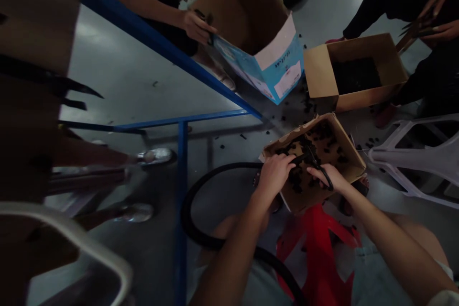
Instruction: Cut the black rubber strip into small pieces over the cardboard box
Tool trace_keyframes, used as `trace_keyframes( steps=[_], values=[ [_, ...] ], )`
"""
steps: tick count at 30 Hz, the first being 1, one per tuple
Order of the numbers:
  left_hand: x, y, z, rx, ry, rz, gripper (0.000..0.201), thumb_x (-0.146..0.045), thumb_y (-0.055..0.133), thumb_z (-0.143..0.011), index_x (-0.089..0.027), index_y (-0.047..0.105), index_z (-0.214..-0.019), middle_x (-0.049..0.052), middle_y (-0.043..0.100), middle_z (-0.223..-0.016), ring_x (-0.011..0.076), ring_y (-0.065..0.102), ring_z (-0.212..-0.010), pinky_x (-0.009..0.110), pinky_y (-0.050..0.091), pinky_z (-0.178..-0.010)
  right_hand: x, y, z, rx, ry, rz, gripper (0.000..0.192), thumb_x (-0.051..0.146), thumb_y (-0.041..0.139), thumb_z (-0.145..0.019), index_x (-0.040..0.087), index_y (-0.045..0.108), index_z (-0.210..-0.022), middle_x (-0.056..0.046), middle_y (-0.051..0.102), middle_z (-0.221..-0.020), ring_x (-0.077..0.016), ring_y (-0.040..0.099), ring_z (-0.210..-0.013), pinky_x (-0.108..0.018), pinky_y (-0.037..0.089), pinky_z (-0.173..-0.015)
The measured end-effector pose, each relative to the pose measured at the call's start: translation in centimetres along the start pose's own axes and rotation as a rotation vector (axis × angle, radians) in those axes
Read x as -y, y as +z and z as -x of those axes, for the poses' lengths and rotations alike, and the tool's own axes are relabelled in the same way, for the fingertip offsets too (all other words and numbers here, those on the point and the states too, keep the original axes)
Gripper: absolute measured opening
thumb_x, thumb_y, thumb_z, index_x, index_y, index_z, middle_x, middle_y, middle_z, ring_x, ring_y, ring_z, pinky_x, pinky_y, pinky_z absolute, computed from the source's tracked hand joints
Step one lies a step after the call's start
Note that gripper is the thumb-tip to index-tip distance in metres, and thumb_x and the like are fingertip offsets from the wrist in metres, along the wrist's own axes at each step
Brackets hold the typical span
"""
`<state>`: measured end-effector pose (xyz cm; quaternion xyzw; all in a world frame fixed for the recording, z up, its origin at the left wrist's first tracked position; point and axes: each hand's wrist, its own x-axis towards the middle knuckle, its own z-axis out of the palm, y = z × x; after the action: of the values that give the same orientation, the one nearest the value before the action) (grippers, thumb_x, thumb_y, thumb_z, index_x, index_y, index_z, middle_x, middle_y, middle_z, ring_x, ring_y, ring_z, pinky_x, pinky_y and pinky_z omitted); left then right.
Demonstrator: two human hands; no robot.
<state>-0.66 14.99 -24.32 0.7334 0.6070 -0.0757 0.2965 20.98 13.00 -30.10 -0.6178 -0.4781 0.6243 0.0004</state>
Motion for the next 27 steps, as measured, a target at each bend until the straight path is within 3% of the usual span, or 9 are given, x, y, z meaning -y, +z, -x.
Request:
trace_keyframes(
  steps=[5,9,14,18,23,27],
  values=[
    [0.2,0.2,-0.1,-0.015,0.011,-0.008,0.034,-0.029,0.052,-0.102,-0.023,0.068,-0.132,0.008,0.073,-0.115,0.0255,0.064,-0.107,0.035,0.046,-0.091,-0.4,0.0,-0.2,-0.017,-0.173,-0.033,0.050,0.069,0.062,-0.086,0.019,0.062,-0.079,-0.001,0.065,-0.063,-0.0171,0.063,-0.060,-0.025,0.044,-0.058],
    [0.5,0.6,-0.1,-0.027,0.009,-0.025,0.035,-0.028,0.048,-0.104,-0.023,0.068,-0.132,0.010,0.072,-0.114,0.0270,0.064,-0.107,0.036,0.046,-0.090,-0.7,-0.1,-0.3,-0.005,-0.067,0.022,0.057,0.074,0.060,-0.085,0.020,0.060,-0.070,0.001,0.057,-0.052,-0.0166,0.058,-0.050,-0.026,0.041,-0.052],
    [0.8,1.0,0.0,-0.013,0.021,-0.017,0.035,-0.027,0.047,-0.103,-0.024,0.068,-0.132,0.009,0.072,-0.113,0.0259,0.064,-0.106,0.036,0.047,-0.092,-0.5,-0.3,-0.1,-0.021,-0.235,0.066,0.053,0.071,0.062,-0.086,0.019,0.063,-0.078,-0.003,0.068,-0.071,-0.0191,0.065,-0.070,-0.025,0.045,-0.063],
    [0.8,1.2,0.0,-0.016,0.025,-0.019,0.037,-0.025,0.042,-0.105,-0.022,0.067,-0.132,0.011,0.072,-0.113,0.0261,0.065,-0.105,0.036,0.048,-0.091,-0.4,-0.5,0.1,0.034,-0.075,0.073,0.056,0.074,0.058,-0.087,0.019,0.064,-0.074,-0.001,0.060,-0.055,-0.0188,0.061,-0.056,-0.026,0.042,-0.055],
    [0.7,1.0,0.1,0.027,0.016,0.061,0.039,-0.023,0.038,-0.105,-0.021,0.065,-0.133,0.010,0.073,-0.116,0.0245,0.067,-0.109,0.035,0.048,-0.094,-0.3,-0.3,0.0,0.012,-0.284,0.004,0.052,0.070,0.061,-0.087,0.019,0.064,-0.082,-0.002,0.068,-0.076,-0.0179,0.064,-0.070,-0.025,0.046,-0.064],
    [0.6,0.8,0.1,0.072,-0.013,0.112,0.038,-0.021,0.038,-0.104,-0.021,0.065,-0.130,0.010,0.074,-0.116,0.0244,0.069,-0.106,0.035,0.049,-0.090,-0.4,-0.4,-0.1,0.010,-0.094,0.007,0.054,0.071,0.061,-0.085,0.019,0.061,-0.071,0.000,0.058,-0.055,-0.0167,0.058,-0.053,-0.026,0.041,-0.054]
  ],
)
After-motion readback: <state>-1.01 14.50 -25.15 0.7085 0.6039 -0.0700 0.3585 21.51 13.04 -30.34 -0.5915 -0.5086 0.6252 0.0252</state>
